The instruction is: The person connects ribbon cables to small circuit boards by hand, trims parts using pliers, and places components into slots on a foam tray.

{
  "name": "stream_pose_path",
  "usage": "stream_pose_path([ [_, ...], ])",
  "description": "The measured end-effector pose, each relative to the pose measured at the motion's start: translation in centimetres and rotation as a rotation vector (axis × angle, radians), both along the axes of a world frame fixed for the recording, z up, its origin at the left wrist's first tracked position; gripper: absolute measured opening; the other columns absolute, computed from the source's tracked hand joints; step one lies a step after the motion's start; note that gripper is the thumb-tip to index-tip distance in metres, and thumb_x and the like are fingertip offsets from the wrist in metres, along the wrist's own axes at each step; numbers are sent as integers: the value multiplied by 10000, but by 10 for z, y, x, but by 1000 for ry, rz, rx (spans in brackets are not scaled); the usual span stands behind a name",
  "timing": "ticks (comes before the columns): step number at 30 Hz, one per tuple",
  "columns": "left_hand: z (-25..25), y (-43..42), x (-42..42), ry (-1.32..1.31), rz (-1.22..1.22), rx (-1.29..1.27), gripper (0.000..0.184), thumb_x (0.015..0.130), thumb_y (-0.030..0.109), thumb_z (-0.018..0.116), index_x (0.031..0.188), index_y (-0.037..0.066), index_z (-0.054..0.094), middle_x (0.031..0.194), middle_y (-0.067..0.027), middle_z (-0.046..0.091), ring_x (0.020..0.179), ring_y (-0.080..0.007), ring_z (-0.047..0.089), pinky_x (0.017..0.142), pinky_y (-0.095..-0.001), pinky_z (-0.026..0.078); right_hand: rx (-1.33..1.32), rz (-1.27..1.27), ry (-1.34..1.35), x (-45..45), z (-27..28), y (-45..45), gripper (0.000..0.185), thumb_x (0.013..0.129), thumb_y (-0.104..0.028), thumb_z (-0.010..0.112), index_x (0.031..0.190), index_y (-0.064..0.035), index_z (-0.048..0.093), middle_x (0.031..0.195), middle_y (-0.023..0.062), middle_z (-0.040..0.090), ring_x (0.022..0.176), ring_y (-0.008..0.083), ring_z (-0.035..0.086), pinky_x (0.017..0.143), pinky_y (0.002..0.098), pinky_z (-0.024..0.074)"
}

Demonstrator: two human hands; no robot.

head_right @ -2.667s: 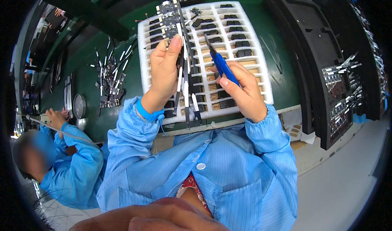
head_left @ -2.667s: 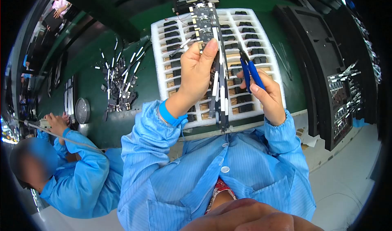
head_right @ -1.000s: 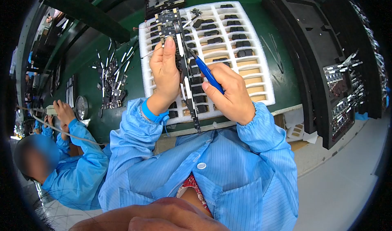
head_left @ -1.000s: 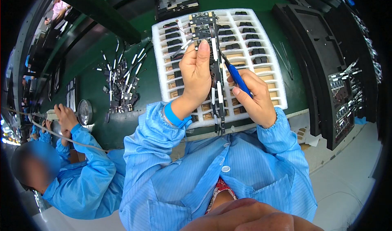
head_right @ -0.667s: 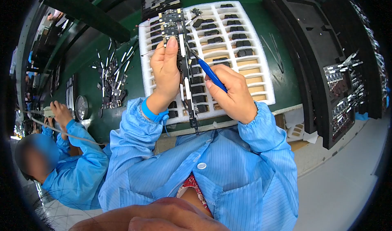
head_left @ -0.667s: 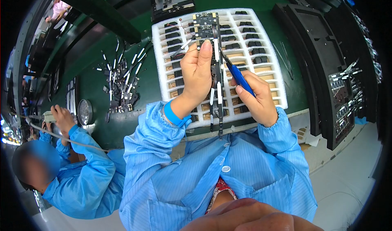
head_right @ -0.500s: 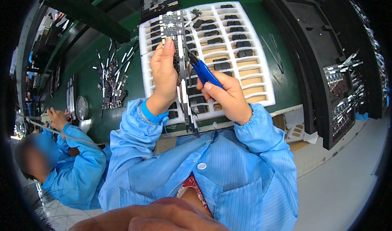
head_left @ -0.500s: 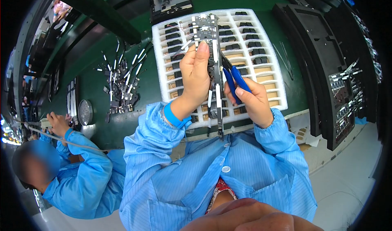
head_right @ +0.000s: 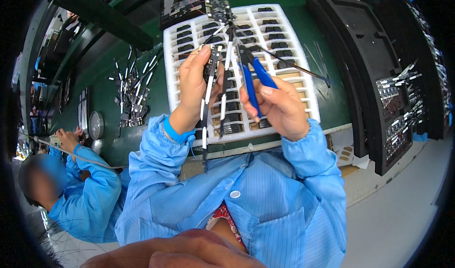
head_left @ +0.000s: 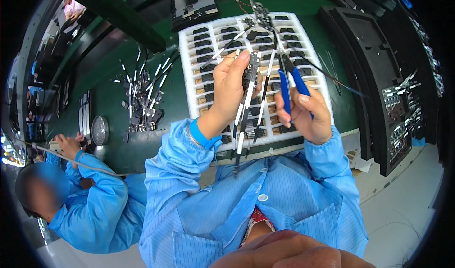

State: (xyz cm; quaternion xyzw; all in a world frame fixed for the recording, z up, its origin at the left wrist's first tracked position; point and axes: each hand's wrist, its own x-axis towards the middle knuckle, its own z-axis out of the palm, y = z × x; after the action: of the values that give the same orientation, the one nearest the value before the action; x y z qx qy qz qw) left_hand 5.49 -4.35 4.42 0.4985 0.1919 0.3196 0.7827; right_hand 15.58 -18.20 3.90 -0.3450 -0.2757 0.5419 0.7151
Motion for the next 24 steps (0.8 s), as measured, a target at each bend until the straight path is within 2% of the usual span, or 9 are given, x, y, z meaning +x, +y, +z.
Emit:
stream_pose_path([
  [3,-6,5,4,-13,-32,68,253,868,228,400,887,8,524,521,-104,532,301,-78,359,291,-192,267,-62,-52,-239,15,6,-11,349,806,-271,481,899,62,527,751,91,538,597,119,492,502,217,373],
  [4,-8,8,5,-32,-61,89,256,859,191,385,961,-6,512,538,-125,545,299,-82,357,295,-194,257,-88,-44,-303,20,7,-14,338,803,-272,486,886,52,537,727,82,536,587,112,486,501,212,361],
  [7,-9,9,7,-20,-10,59,239,856,176,382,973,1,495,552,-138,546,295,-85,354,293,-200,252,-165,-10,-451,31,7,-21,310,794,-271,500,846,28,562,662,55,526,563,94,466,501,201,329],
  [11,-21,19,8,-48,-32,-77,329,881,302,302,940,39,490,580,-145,545,304,-102,366,287,-214,246,-248,74,-552,35,7,-25,272,784,-259,509,807,3,579,605,26,505,555,74,441,501,202,320],
  [12,-21,20,8,-23,-44,-77,443,883,417,249,905,51,498,576,-131,536,310,-110,373,284,-213,246,-257,89,-589,35,7,-25,267,785,-255,507,806,1,580,602,22,503,556,73,440,502,202,320],
  [16,-10,14,7,-161,14,-211,557,853,545,238,846,66,521,572,-91,532,322,-102,380,291,-200,274,-311,109,-674,31,7,-21,204,787,-202,508,800,-12,580,623,14,506,562,70,436,519,207,344],
  [19,-17,20,3,-112,34,-31,390,892,393,362,844,49,541,700,-25,576,564,-38,494,513,-163,391,-285,117,-773,27,9,-17,198,785,-178,514,809,11,568,683,51,524,615,119,470,576,244,379],
  [20,-16,15,5,-124,128,26,226,870,251,479,834,40,553,728,-6,575,631,-18,489,580,-150,396,-254,114,-853,28,7,-16,210,783,-180,515,818,20,565,699,63,527,634,133,478,592,253,383],
  [24,-18,15,6,-196,130,-9,136,842,162,531,848,28,549,745,-3,583,627,-19,499,570,-159,408,-138,46,-964,31,5,-11,254,774,-194,519,856,44,557,752,106,530,687,179,490,639,280,384],
])
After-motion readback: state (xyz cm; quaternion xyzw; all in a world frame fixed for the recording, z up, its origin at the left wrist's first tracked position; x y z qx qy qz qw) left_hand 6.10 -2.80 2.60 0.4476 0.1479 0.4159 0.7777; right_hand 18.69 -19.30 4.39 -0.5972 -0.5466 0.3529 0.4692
